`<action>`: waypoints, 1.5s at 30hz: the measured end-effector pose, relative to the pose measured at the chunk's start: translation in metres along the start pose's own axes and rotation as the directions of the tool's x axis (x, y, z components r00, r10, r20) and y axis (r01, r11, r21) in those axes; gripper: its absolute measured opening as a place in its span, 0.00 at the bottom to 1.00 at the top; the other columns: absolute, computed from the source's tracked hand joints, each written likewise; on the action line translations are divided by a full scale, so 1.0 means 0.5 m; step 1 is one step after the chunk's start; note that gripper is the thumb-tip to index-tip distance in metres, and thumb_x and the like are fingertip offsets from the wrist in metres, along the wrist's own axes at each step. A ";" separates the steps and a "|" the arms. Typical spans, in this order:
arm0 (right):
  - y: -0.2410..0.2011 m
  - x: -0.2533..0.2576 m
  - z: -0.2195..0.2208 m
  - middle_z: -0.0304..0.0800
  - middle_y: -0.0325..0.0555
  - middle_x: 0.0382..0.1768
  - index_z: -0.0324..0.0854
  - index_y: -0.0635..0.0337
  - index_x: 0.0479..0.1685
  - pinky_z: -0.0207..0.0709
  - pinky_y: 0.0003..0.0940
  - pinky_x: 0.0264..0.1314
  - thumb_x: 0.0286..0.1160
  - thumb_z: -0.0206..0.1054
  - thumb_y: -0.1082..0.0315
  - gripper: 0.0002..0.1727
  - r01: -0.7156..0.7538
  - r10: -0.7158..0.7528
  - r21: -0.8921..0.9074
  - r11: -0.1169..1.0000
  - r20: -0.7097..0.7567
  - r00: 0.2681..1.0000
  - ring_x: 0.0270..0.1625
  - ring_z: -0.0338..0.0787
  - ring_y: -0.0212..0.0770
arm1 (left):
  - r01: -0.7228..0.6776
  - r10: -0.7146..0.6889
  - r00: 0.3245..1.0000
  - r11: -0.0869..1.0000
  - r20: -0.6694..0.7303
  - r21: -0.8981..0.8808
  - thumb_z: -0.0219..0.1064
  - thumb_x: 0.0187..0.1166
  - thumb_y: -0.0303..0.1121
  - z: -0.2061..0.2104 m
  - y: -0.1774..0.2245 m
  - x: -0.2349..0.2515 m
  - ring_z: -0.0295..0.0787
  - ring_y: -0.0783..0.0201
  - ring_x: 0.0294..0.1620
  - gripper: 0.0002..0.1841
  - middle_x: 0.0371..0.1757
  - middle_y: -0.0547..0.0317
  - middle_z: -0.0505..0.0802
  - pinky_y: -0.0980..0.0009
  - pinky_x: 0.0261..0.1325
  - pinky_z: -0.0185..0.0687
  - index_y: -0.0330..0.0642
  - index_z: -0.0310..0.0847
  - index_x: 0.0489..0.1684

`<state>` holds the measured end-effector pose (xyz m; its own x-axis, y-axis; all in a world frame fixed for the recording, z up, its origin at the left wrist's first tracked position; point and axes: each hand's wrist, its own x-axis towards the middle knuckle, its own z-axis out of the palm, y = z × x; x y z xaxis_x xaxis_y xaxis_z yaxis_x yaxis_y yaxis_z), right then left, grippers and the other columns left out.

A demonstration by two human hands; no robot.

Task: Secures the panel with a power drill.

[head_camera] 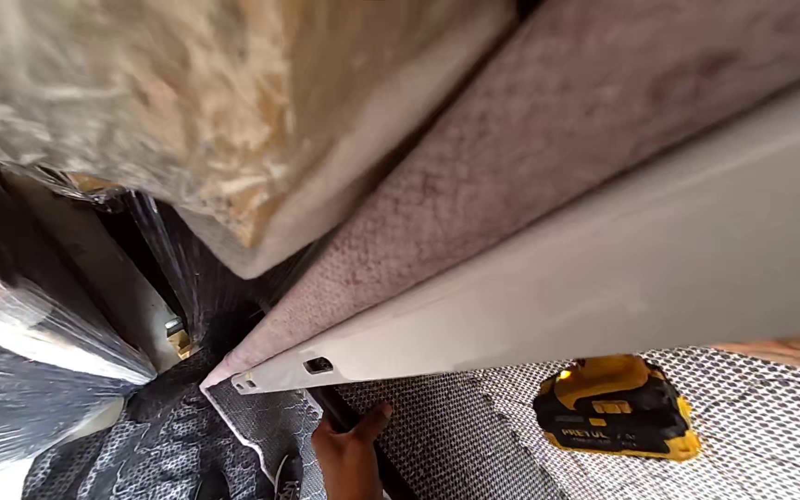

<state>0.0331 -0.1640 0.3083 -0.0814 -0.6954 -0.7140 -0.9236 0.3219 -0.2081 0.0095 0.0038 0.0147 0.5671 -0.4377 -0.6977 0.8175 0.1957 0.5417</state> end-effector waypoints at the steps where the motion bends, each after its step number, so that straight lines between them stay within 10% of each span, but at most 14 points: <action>1: 0.001 0.005 0.000 0.75 0.39 0.13 0.85 0.57 0.43 0.72 0.25 0.13 0.87 0.59 0.66 0.10 0.003 -0.003 0.009 1.000 -0.017 1.000 0.11 0.74 0.33 | -0.001 0.001 1.000 1.000 0.002 -0.007 0.82 0.43 0.19 0.001 -0.001 0.000 0.95 0.55 0.29 0.23 0.29 0.45 0.93 0.59 0.31 0.94 0.28 0.83 0.42; 4: 0.030 0.069 -0.057 0.79 0.46 0.15 0.84 0.67 0.41 0.78 0.30 0.14 0.86 0.56 0.70 0.12 0.026 -0.095 0.192 0.981 0.362 0.927 0.12 0.79 0.37 | -0.007 0.007 1.000 1.000 0.014 -0.021 0.82 0.43 0.18 -0.001 -0.002 0.000 0.95 0.55 0.29 0.24 0.30 0.44 0.93 0.59 0.31 0.94 0.27 0.82 0.43; 5: 0.046 0.128 -0.098 0.85 0.50 0.22 0.82 0.71 0.50 0.87 0.32 0.24 0.85 0.53 0.72 0.13 -0.007 -0.168 0.256 0.967 0.654 0.737 0.20 0.88 0.39 | -0.011 0.011 1.000 1.000 0.016 -0.026 0.82 0.44 0.18 0.000 -0.004 0.000 0.95 0.54 0.29 0.24 0.31 0.44 0.93 0.58 0.32 0.94 0.27 0.82 0.44; 7: 0.030 0.050 -0.034 0.78 0.43 0.15 0.82 0.61 0.36 0.74 0.24 0.15 0.80 0.58 0.72 0.08 0.091 -0.113 0.126 0.988 0.183 0.977 0.13 0.77 0.33 | -0.018 0.019 1.000 1.000 0.014 -0.023 0.82 0.44 0.18 0.001 -0.007 0.000 0.95 0.55 0.29 0.24 0.31 0.44 0.94 0.58 0.31 0.94 0.27 0.82 0.44; 9: 0.027 0.036 -0.018 0.79 0.43 0.16 0.83 0.58 0.37 0.75 0.23 0.16 0.80 0.60 0.71 0.07 0.101 -0.104 0.044 0.994 0.068 0.992 0.14 0.78 0.33 | -0.021 0.021 1.000 1.000 0.008 -0.022 0.83 0.43 0.18 0.001 -0.010 0.001 0.95 0.55 0.30 0.25 0.31 0.44 0.94 0.58 0.32 0.94 0.28 0.82 0.44; 19: 0.046 0.096 -0.008 0.80 0.47 0.22 0.83 0.59 0.53 0.81 0.29 0.18 0.75 0.65 0.70 0.10 0.096 -0.100 0.049 0.994 0.102 0.990 0.15 0.80 0.37 | -0.025 0.026 1.000 0.999 0.016 -0.039 0.82 0.43 0.16 0.002 -0.009 0.000 0.95 0.54 0.28 0.23 0.29 0.44 0.93 0.58 0.30 0.94 0.27 0.82 0.42; 28: 0.055 0.126 0.024 0.81 0.44 0.22 0.83 0.58 0.50 0.82 0.27 0.20 0.81 0.64 0.68 0.07 0.087 -0.102 0.113 0.990 0.136 0.986 0.17 0.81 0.35 | -0.026 0.026 1.000 0.999 -0.001 -0.042 0.82 0.40 0.17 0.000 0.000 -0.001 0.93 0.57 0.26 0.23 0.27 0.47 0.92 0.61 0.28 0.91 0.29 0.82 0.39; 39: 0.045 -0.059 -0.152 0.81 0.48 0.17 0.88 0.60 0.48 0.78 0.28 0.15 0.79 0.63 0.68 0.09 0.173 -0.171 0.093 0.981 -0.027 0.985 0.14 0.80 0.38 | -0.025 0.025 1.000 0.999 0.012 -0.028 0.83 0.45 0.16 0.005 -0.004 0.006 0.94 0.53 0.28 0.24 0.31 0.43 0.93 0.57 0.30 0.93 0.27 0.81 0.44; 45: 0.096 0.027 -0.089 0.84 0.47 0.20 0.88 0.61 0.47 0.81 0.28 0.20 0.75 0.68 0.70 0.08 0.195 -0.202 0.113 0.974 0.052 0.978 0.17 0.82 0.37 | -0.047 0.047 0.998 0.999 0.033 -0.005 0.84 0.44 0.21 -0.006 -0.017 0.014 0.94 0.54 0.27 0.24 0.29 0.45 0.93 0.57 0.29 0.93 0.28 0.81 0.43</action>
<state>-0.0291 -0.1867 0.3183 0.1264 -0.7119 -0.6908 -0.8733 0.2505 -0.4179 0.0068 0.0017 0.0041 0.6011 -0.4569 -0.6557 0.7906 0.2203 0.5713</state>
